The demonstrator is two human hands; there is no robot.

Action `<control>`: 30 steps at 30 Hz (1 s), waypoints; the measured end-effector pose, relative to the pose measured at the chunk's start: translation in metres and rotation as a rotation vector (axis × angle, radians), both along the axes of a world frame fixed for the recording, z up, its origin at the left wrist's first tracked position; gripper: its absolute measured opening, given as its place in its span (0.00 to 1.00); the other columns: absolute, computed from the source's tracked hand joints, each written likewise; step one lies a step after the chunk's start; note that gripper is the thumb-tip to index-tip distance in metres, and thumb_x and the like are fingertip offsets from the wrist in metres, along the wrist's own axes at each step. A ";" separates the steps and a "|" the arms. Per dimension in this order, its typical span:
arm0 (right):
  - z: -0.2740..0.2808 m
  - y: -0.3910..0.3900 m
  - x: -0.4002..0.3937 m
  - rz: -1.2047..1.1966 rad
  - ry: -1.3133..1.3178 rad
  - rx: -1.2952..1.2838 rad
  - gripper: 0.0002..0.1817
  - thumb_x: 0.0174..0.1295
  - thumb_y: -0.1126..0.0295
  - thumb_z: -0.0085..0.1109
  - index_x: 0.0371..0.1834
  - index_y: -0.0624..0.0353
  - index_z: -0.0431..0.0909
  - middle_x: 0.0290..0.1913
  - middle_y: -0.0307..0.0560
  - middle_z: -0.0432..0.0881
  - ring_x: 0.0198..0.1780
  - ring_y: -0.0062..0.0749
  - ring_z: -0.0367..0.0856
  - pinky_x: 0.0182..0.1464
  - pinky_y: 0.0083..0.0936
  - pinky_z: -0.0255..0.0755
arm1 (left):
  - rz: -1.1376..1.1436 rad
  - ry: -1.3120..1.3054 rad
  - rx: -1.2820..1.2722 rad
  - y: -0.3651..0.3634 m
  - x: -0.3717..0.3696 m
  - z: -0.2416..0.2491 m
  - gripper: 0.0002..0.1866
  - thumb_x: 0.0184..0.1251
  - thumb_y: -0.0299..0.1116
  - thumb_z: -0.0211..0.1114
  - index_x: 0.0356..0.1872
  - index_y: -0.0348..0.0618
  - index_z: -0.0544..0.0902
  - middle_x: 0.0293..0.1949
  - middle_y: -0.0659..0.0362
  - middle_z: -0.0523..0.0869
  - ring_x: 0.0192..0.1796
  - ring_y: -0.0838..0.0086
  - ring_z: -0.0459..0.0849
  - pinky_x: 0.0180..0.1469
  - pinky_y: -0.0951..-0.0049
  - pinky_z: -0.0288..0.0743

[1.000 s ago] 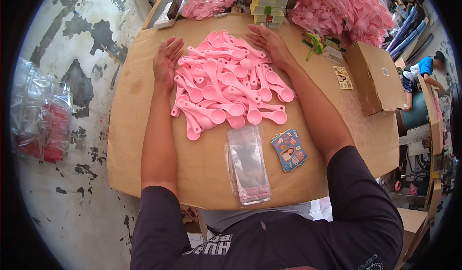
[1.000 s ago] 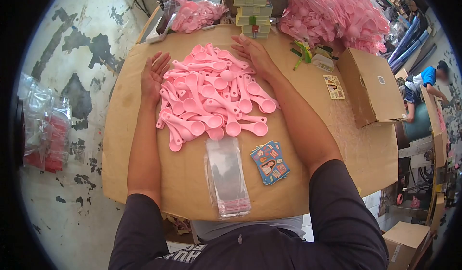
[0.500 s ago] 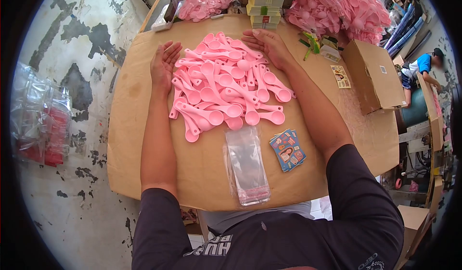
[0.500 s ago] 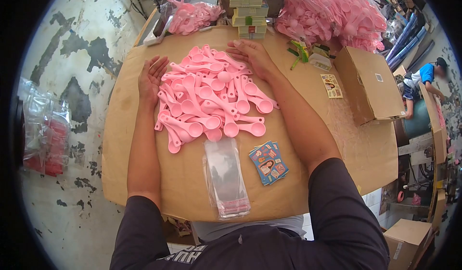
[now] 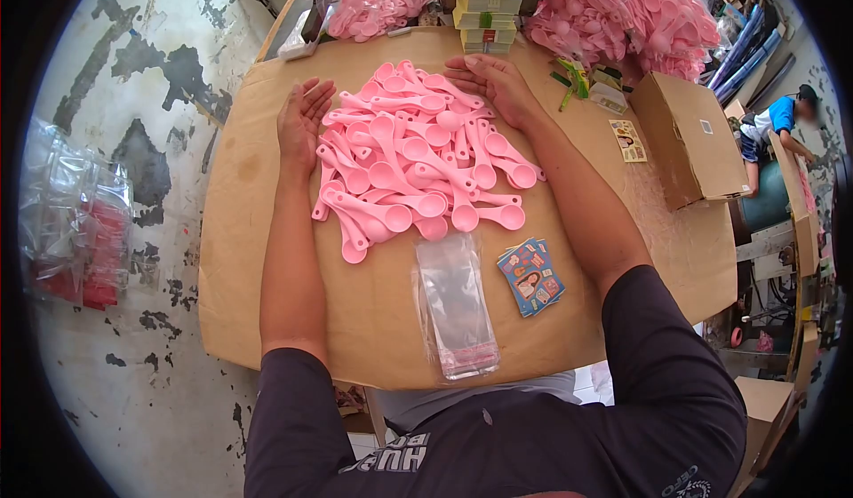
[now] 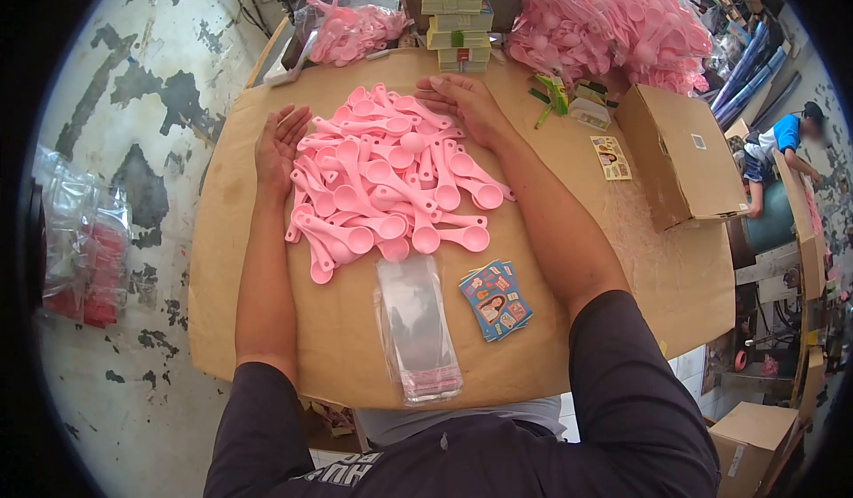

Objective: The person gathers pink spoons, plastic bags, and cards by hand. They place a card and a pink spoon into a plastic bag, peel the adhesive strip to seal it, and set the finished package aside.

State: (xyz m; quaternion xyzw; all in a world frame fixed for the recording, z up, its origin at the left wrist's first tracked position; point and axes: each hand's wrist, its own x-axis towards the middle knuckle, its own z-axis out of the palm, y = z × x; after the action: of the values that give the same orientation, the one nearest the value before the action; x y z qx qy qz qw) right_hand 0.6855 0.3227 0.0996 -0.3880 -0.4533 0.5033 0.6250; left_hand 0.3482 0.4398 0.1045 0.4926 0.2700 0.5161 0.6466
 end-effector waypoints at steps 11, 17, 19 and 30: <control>0.005 -0.003 -0.001 0.008 -0.020 -0.022 0.22 0.79 0.62 0.50 0.62 0.72 0.76 0.62 0.55 0.81 0.65 0.38 0.81 0.69 0.30 0.75 | -0.008 -0.039 0.000 0.002 0.000 -0.003 0.27 0.82 0.48 0.54 0.64 0.31 0.73 0.59 0.42 0.84 0.63 0.61 0.83 0.66 0.68 0.76; 0.006 -0.005 -0.001 0.013 -0.018 -0.010 0.22 0.79 0.61 0.50 0.62 0.72 0.76 0.62 0.56 0.81 0.65 0.38 0.81 0.69 0.30 0.75 | -0.016 -0.039 -0.004 0.002 -0.001 -0.002 0.28 0.82 0.48 0.54 0.65 0.30 0.72 0.60 0.41 0.83 0.64 0.60 0.83 0.67 0.67 0.75; 0.005 -0.005 -0.001 0.010 -0.014 -0.012 0.22 0.79 0.61 0.50 0.62 0.72 0.76 0.62 0.55 0.81 0.65 0.38 0.81 0.69 0.30 0.75 | -0.016 -0.039 -0.006 0.002 -0.001 -0.002 0.28 0.82 0.48 0.54 0.65 0.29 0.71 0.60 0.41 0.83 0.64 0.60 0.83 0.67 0.67 0.75; 0.000 -0.003 0.001 0.007 0.010 0.005 0.23 0.78 0.60 0.51 0.62 0.71 0.77 0.61 0.56 0.82 0.64 0.38 0.82 0.69 0.31 0.75 | -0.015 -0.032 -0.029 0.002 -0.002 -0.002 0.26 0.85 0.48 0.48 0.66 0.33 0.72 0.62 0.42 0.82 0.67 0.59 0.81 0.69 0.66 0.73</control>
State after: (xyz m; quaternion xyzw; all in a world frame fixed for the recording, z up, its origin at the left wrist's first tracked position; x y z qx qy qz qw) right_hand 0.6860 0.3198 0.0998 -0.3824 -0.4527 0.5063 0.6265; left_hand 0.3457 0.4416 0.1029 0.4767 0.2633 0.5151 0.6619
